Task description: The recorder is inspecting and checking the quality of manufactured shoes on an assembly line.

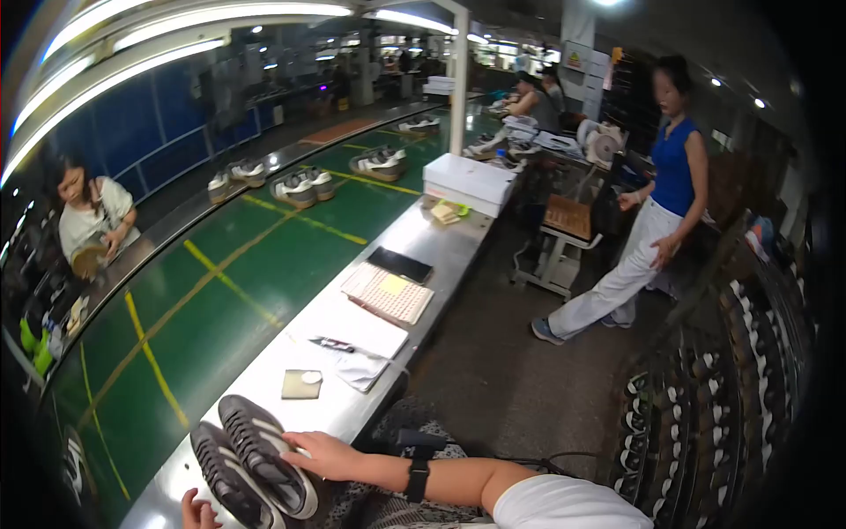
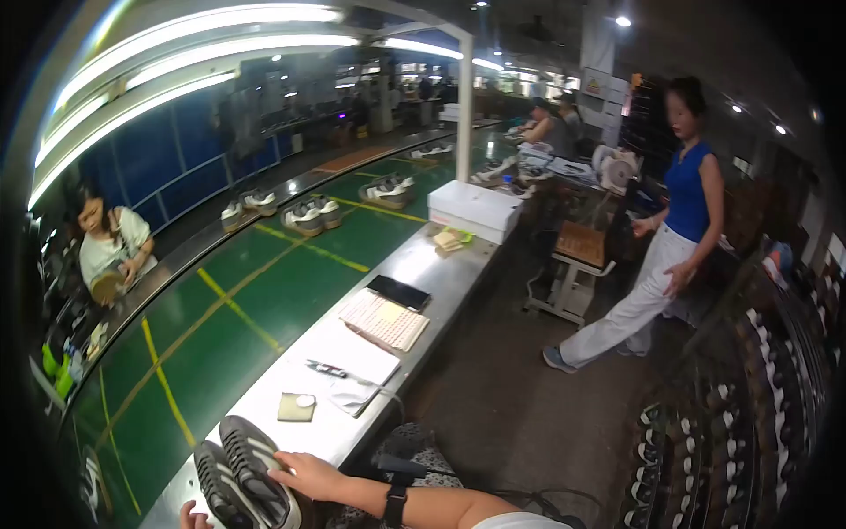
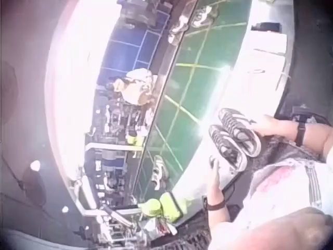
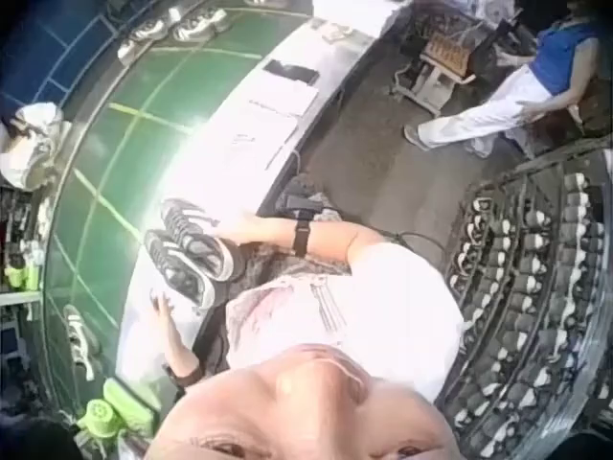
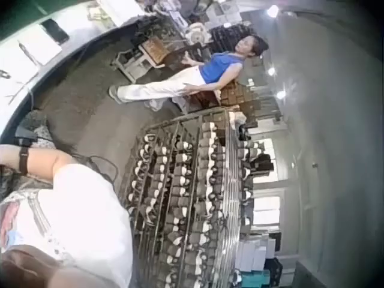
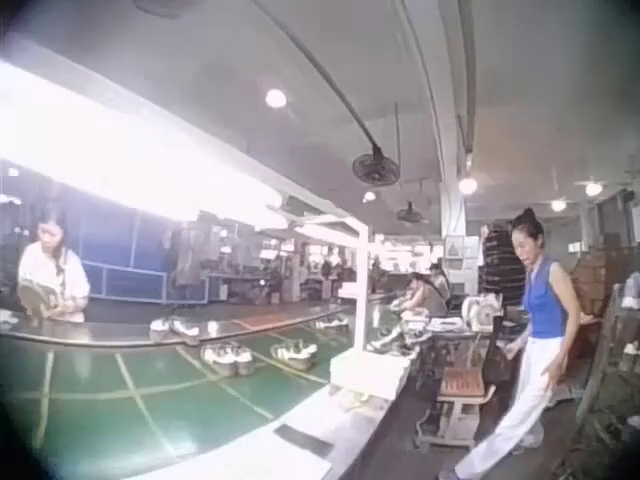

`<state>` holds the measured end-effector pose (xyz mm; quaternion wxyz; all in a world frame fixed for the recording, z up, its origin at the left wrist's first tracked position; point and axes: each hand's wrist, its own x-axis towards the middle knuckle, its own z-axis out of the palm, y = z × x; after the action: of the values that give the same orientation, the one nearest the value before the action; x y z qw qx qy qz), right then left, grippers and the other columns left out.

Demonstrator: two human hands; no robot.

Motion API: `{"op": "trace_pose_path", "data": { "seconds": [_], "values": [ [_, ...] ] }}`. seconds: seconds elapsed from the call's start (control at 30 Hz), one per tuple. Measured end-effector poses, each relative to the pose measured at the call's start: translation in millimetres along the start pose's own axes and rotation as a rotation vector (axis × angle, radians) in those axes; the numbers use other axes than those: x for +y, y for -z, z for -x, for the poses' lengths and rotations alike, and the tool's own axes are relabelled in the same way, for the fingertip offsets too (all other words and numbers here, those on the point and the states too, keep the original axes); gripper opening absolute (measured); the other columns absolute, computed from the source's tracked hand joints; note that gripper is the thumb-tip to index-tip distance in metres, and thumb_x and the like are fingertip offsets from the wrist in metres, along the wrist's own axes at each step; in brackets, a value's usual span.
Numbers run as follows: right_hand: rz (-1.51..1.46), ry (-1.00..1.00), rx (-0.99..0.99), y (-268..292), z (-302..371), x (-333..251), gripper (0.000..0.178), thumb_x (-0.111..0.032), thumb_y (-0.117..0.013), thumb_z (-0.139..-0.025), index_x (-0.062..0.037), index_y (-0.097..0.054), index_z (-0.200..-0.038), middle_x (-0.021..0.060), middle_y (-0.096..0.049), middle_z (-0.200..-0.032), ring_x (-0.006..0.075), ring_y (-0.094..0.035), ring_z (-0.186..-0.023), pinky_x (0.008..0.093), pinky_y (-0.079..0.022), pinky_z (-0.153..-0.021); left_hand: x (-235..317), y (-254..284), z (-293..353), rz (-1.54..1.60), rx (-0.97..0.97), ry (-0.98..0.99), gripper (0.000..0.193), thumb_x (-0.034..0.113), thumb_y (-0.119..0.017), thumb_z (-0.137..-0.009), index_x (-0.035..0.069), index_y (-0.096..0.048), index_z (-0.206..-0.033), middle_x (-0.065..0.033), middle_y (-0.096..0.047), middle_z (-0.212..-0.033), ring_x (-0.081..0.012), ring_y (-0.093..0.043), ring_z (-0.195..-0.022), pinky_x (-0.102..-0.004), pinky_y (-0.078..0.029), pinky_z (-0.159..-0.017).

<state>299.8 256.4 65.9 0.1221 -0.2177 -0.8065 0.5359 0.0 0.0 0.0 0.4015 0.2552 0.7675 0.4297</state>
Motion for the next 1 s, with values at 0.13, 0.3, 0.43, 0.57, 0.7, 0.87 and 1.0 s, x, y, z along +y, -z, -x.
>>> {"op": "trace_pose_path", "data": {
  "seconds": [0.13,0.3,0.43,0.57,0.7,0.87,1.0],
  "values": [
    [0.072,-0.039,-0.048,3,20,-21,0.079,-0.048,-0.057,-0.082,0.004,-0.029,-0.134,0.0272,-0.047,-0.123,0.0379,-0.047,-0.114,0.0399,-0.037,-0.096,84,-78,89,0.117,-0.041,-0.11,0.077,0.016,-0.062,-0.079,0.011,-0.02,-0.142,-0.0145,-0.047,-0.122,-0.0231,-0.053,-0.102,-0.0345,-0.048,-0.079],
    [-0.034,-0.078,0.017,-10,5,-9,0.072,-0.027,-0.06,-0.077,0.0006,-0.029,-0.136,0.0264,-0.048,-0.122,0.0358,-0.049,-0.113,0.0379,-0.04,-0.094,128,-103,94,0.104,0.155,-0.086,0.074,0.005,-0.059,-0.075,0.009,-0.025,-0.14,-0.0149,-0.052,-0.114,-0.0218,-0.055,-0.095,-0.0302,-0.047,-0.079],
    [-0.717,-0.165,0.025,4,11,-15,0.06,-0.003,-0.048,-0.075,-0.0006,-0.034,-0.133,0.0135,-0.054,-0.114,0.0209,-0.057,-0.099,0.031,-0.047,-0.084,106,-100,92,0.397,0.196,-0.083,0.062,-0.001,-0.051,-0.075,0.005,-0.034,-0.134,-0.0127,-0.055,-0.111,-0.019,-0.057,-0.095,-0.0286,-0.048,-0.08],
    [-1.064,-0.273,0.016,1,17,16,0.059,0.004,-0.039,-0.074,-0.0004,-0.034,-0.133,0.0142,-0.051,-0.12,0.0231,-0.054,-0.107,0.0336,-0.046,-0.089,107,-106,105,0.887,0.1,-0.018,0.054,-0.006,-0.044,-0.076,0.003,-0.04,-0.129,-0.0105,-0.054,-0.114,-0.0196,-0.057,-0.101,-0.0316,-0.048,-0.087],
    [-1.174,-0.271,-0.015,-4,22,4,0.055,0.001,-0.042,-0.084,-0.0043,-0.029,-0.137,0.0136,-0.046,-0.129,0.0237,-0.052,-0.114,0.0354,-0.046,-0.092,96,-120,104,1.116,0.059,-0.028,0.054,-0.006,-0.04,-0.08,0.006,-0.037,-0.132,-0.0115,-0.051,-0.122,-0.0229,-0.055,-0.108,-0.0348,-0.047,-0.09],
    [-1.286,-0.276,-0.047,-2,23,-1,0.052,-0.003,-0.046,-0.087,-0.0052,-0.031,-0.137,0.0127,-0.047,-0.129,0.0224,-0.054,-0.112,0.0345,-0.048,-0.09,98,-132,94,1.251,-0.028,-0.048,0.054,-0.004,-0.043,-0.084,0.007,-0.033,-0.135,-0.0132,-0.047,-0.128,-0.0255,-0.052,-0.113,-0.0366,-0.047,-0.093],
    [-1.242,-0.287,-0.045,-6,22,9,0.051,-0.005,-0.048,-0.087,-0.0049,-0.033,-0.136,0.0123,-0.049,-0.127,0.0216,-0.055,-0.109,0.0331,-0.049,-0.088,98,-134,91,1.324,-0.082,-0.052,0.054,-0.004,-0.045,-0.086,0.009,-0.031,-0.137,-0.0133,-0.046,-0.13,-0.0258,-0.052,-0.114,-0.0374,-0.047,-0.094]
  ]
}}
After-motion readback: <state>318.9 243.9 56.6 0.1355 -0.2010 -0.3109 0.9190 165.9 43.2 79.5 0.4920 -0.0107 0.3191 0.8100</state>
